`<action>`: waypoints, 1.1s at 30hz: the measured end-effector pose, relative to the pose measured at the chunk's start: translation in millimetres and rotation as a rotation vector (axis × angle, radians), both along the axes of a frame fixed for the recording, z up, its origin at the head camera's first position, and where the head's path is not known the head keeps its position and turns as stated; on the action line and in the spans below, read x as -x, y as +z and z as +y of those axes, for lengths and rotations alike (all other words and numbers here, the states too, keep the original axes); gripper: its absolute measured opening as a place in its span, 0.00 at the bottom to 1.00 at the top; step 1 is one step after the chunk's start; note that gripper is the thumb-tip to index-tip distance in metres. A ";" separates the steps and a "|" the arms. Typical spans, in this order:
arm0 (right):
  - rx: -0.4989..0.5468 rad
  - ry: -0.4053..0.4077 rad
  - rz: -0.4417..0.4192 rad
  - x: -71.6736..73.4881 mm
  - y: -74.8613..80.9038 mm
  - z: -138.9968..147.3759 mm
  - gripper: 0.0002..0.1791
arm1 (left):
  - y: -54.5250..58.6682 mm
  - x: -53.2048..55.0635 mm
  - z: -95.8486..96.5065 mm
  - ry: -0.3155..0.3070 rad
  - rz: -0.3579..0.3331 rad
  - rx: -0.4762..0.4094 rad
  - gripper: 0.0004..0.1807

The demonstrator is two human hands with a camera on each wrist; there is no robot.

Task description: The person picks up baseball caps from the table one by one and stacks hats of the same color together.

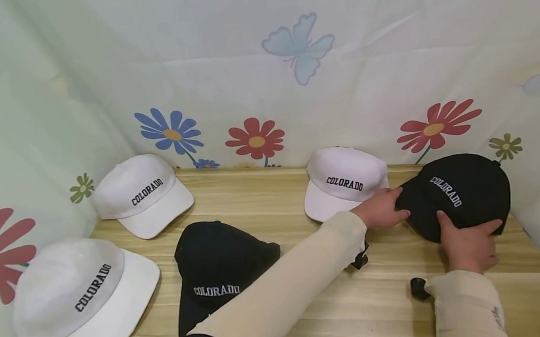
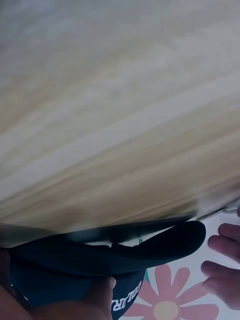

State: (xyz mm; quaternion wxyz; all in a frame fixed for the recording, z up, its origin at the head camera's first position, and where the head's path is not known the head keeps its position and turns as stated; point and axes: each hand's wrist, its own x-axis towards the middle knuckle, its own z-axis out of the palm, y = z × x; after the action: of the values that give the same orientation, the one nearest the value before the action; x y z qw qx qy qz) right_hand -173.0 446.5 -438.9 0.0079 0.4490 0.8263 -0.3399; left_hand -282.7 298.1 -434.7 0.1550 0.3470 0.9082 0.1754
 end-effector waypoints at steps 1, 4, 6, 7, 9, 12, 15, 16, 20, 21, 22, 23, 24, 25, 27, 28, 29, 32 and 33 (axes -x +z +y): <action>-0.003 0.001 -0.001 0.1 -0.3 -0.2 0.65 | -1.4 -0.4 2.2 -0.002 -0.001 0.007 0.35; -0.006 -0.001 0.007 0.4 -1.3 -0.3 0.66 | -6.1 -0.7 7.1 -0.001 -0.005 0.026 0.35; -0.004 -0.002 0.008 0.5 -1.8 0.3 0.66 | -8.4 -0.7 9.0 -0.003 -0.002 0.032 0.35; 0.000 -0.004 0.009 0.5 -1.9 0.8 0.66 | -9.1 -0.8 9.5 -0.005 0.002 0.035 0.35; 0.001 -0.002 0.009 0.1 -1.7 1.7 0.67 | -10.3 -0.8 10.1 -0.006 0.013 0.037 0.35; 0.016 -0.005 0.025 -2.9 -1.2 3.1 0.67 | -11.4 -2.7 10.6 -0.002 0.019 0.034 0.36; 0.040 -0.016 0.064 -9.0 -1.3 4.0 0.67 | -11.6 -7.2 12.1 0.009 0.009 0.019 0.37; 0.051 -0.018 0.081 -11.4 -1.6 3.9 0.67 | -11.5 -9.0 12.6 0.016 0.003 0.011 0.38; 0.055 -0.005 0.139 -19.2 -0.9 2.5 0.66 | -10.7 -16.3 14.9 0.046 0.007 0.011 0.39; 0.054 0.002 0.143 -21.2 -0.2 2.1 0.66 | -10.6 -18.2 15.4 0.049 0.020 0.025 0.39; 0.050 0.011 0.144 -23.2 0.8 1.7 0.65 | -10.7 -20.2 15.9 0.053 0.033 0.039 0.39; 0.044 0.021 0.144 -25.0 2.0 1.1 0.65 | -11.2 -21.9 16.2 0.053 0.050 0.059 0.39; 0.044 0.029 0.141 -26.8 3.2 0.5 0.64 | -12.1 -23.5 16.7 0.057 0.063 0.080 0.40; 0.048 0.037 0.133 -29.0 4.4 0.0 0.64 | -13.2 -24.9 17.2 0.058 0.075 0.096 0.40; 0.057 0.057 0.112 -33.1 7.1 -0.2 0.63 | -14.8 -28.0 18.2 0.058 0.095 0.119 0.41; 0.060 0.066 0.109 -35.3 8.5 -0.3 0.62 | -15.3 -29.4 18.6 0.061 0.096 0.122 0.41; 0.066 0.071 0.112 -37.4 9.3 -0.2 0.62 | -15.6 -30.6 19.0 0.063 0.097 0.126 0.42; 0.078 0.093 0.129 -40.4 11.6 0.8 0.62 | -13.4 -31.6 18.0 0.070 0.094 0.102 0.42; 0.086 0.095 0.142 -41.3 11.5 1.2 0.62 | -13.5 -31.8 17.8 0.070 0.092 0.086 0.42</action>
State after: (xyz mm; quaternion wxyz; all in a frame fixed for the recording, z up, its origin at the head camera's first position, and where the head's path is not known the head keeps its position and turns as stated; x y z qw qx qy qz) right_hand -131.6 447.8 -427.5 -0.0151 0.3831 0.8298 -0.4054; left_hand -250.9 315.9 -448.1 0.1218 0.3158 0.9326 0.1254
